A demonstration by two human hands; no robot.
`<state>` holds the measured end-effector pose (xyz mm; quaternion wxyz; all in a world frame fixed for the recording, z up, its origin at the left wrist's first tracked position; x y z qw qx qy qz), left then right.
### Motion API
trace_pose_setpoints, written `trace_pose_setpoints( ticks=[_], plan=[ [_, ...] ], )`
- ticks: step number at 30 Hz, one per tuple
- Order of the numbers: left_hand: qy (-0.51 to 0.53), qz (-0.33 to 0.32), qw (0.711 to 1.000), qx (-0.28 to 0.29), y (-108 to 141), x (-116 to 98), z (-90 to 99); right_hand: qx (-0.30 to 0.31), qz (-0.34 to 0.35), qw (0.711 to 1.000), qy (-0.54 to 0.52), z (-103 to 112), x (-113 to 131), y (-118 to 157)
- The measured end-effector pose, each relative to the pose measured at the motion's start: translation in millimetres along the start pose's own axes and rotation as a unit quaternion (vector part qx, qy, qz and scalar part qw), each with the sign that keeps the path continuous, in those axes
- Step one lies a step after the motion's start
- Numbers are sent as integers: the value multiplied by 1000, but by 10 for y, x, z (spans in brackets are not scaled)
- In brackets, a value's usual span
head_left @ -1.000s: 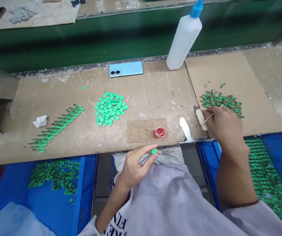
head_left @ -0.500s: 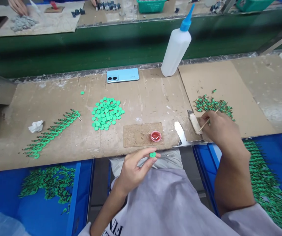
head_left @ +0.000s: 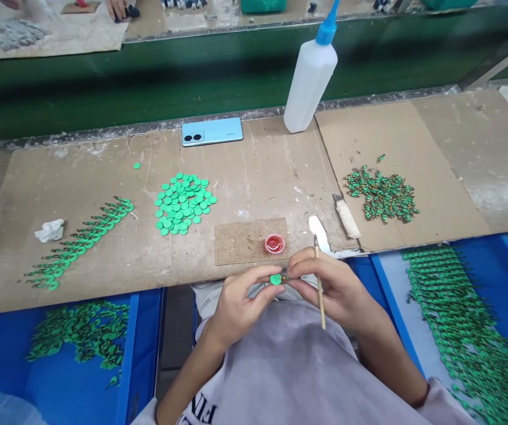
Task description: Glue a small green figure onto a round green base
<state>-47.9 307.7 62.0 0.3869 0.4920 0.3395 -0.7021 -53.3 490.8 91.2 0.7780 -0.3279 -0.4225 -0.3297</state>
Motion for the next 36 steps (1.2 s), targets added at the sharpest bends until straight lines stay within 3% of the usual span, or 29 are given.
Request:
trace_pose_setpoints(
  ticks=[7, 21, 30, 36],
  plan=[
    [-33, -17, 999, -26, -3, -15, 64, 12, 0, 1000, 12, -41, -25, -57],
    [-47, -32, 998, 26, 24, -49, 44, 78, 12, 997, -15, -40, 4, -74],
    [-51, -52, 997, 23, 22, -61, 43, 106, 6, 994, 2, -10, 43, -103],
    [-70, -118, 990, 31, -6, -79, 35, 126, 6, 992, 15, -17, 55, -92]
  ],
)
Point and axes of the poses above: each hand's wrist, its own y-axis away from the middle knuckle, its own z-axis out of the back of the hand, x = y × z, the point moved 4 cm from there along -y, towards the middle knuckle, and after that the axes turned 13 degrees about x, right-handed, at the moved point
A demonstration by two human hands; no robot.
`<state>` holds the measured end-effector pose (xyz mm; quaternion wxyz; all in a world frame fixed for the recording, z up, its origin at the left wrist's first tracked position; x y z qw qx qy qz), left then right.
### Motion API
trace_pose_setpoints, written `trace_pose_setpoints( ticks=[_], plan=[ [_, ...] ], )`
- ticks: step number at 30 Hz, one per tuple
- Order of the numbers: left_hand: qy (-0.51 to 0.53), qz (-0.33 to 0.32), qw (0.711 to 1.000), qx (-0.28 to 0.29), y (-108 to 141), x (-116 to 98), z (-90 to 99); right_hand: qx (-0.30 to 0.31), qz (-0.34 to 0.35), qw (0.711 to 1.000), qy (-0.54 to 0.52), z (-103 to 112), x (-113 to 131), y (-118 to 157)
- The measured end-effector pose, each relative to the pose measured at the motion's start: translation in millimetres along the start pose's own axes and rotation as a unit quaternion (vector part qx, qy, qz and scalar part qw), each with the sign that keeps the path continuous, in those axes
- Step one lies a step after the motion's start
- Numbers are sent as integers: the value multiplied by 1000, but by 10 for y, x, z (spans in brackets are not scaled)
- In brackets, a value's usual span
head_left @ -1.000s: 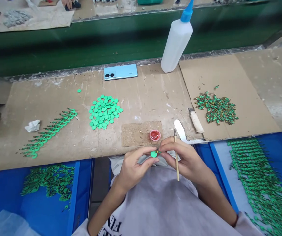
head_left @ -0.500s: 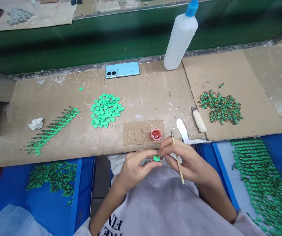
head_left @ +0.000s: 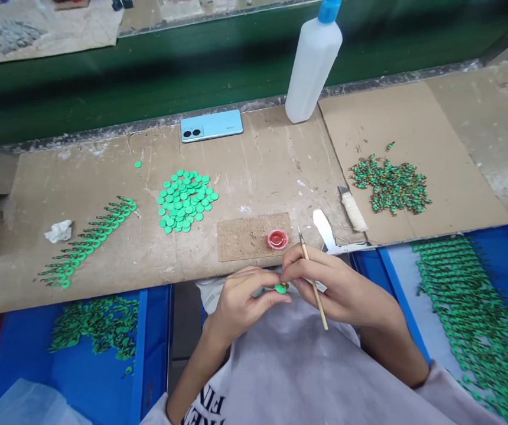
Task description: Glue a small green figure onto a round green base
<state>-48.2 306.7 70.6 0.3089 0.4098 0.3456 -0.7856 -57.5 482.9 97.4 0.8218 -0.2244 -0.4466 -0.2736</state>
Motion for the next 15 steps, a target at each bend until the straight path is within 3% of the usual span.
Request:
trace_pose_setpoints(
  ticks=[8, 15],
  plan=[
    [-34, -36, 999, 1, -18, -27, 1, 1, 9, 1000, -18, 29, 29, 3],
    [-51, -54, 997, 9, 24, -31, -43, 65, -7, 997, -27, 75, -19, 6]
  ],
)
Point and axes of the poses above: each hand's wrist, its own y-axis away from the middle knuckle, its own z-axis out of the back of the hand, x = y × z, the point moved 4 cm from there along -y, towards the middle knuckle, and after that the axes turned 13 degrees about x, right-handed, at the moved point
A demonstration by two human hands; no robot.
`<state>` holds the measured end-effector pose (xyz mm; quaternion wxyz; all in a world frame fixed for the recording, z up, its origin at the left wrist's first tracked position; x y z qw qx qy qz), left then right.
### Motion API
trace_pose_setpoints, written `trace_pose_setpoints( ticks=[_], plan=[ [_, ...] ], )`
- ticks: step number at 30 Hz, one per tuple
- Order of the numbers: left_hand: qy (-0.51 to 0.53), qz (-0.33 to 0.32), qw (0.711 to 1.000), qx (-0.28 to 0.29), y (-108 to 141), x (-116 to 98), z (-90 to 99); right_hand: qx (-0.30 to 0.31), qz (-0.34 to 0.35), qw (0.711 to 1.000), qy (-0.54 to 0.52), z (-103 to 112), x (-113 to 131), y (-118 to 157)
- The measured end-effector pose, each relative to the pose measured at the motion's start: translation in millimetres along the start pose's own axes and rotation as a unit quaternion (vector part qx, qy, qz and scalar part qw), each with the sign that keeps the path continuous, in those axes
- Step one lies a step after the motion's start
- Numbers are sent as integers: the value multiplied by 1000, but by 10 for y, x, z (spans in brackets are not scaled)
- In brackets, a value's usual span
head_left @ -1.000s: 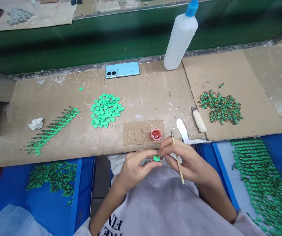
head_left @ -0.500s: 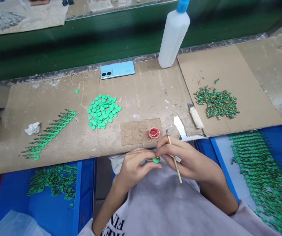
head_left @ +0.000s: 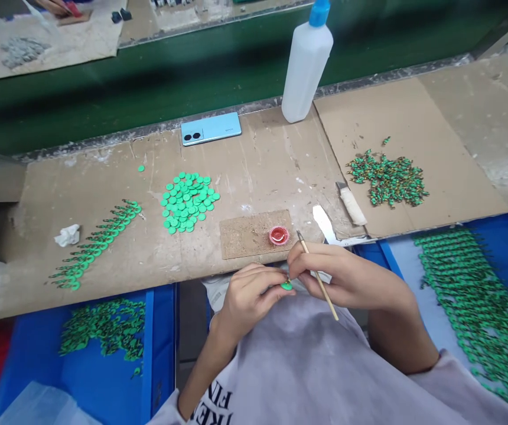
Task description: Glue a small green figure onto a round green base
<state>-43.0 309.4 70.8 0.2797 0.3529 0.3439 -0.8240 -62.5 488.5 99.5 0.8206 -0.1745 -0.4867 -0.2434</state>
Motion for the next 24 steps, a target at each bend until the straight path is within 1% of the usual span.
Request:
trace_pose_setpoints(
  ticks=[7, 11, 14, 19, 24],
  plan=[
    [-28, -37, 999, -8, 31, -33, 8, 34, -1, 999, 11, 22, 54, -46],
    [-30, -54, 998, -29, 59, -55, 15, 40, 11, 999, 12, 29, 91, -84],
    [-24, -51, 998, -33, 67, -52, 13, 38, 21, 999, 9, 30, 109, -107],
    [3, -59, 997, -43, 48, -33, 8, 5, 45, 999, -15, 54, 121, -130],
    [49, -69, 995, -61, 15, 8, 24, -57, 64, 995, -56, 18, 45, -125]
  ],
)
Point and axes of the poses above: each hand's wrist, its own y-axis away from the middle knuckle, its own z-axis out of the back of the hand, x = y × z, the point moved 4 cm from there along -y, towards the middle knuckle, and after that the axes turned 13 degrees about x, right-handed, at the moved point
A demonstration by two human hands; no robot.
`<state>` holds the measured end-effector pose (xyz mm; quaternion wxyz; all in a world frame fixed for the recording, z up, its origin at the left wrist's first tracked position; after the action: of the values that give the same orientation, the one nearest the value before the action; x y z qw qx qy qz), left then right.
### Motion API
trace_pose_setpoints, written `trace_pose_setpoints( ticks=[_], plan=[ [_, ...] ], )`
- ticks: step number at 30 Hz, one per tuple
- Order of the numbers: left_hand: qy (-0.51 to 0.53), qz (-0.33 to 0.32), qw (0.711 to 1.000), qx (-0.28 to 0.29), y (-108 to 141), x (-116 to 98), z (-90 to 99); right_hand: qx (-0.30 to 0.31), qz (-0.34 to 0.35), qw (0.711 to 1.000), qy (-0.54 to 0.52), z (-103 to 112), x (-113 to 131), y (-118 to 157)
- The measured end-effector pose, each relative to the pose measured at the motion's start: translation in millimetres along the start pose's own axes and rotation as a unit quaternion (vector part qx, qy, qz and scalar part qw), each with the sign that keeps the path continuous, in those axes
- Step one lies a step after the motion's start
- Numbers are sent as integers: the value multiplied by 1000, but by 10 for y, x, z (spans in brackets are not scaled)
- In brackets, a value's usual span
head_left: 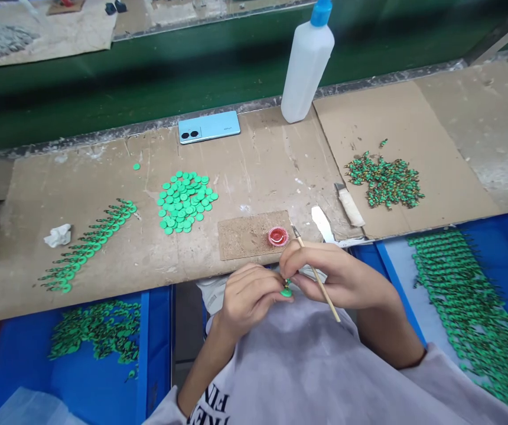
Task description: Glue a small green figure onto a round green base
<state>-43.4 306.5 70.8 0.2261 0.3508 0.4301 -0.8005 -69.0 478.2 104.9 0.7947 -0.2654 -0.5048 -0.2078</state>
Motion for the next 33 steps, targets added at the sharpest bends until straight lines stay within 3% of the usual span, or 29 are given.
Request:
trace_pose_setpoints(
  ticks=[7, 10, 15, 33],
  plan=[
    [23, -8, 999, -22, -52, 53, -5, -96, 14, 993, -60, -93, -147, 59],
    [57, -8, 997, -49, -75, 65, -19, -108, 11, 993, -42, -81, -141, 65],
    [95, 7, 994, -47, -96, 63, -66, -123, 14, 991, -42, -62, -109, 78],
    [80, 5, 993, -86, -95, -23, -32, -194, 11, 963, -189, -240, -152, 36]
  ],
)
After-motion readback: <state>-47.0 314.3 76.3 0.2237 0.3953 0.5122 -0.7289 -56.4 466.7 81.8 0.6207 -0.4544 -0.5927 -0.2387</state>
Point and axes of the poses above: each hand's wrist, its own y-axis away from the middle knuckle, its own z-axis out of the back of the hand, x = y × z, the point moved 4 cm from there along -y, towards the middle knuckle, and after that the axes turned 13 degrees about x, right-handed, at the moved point
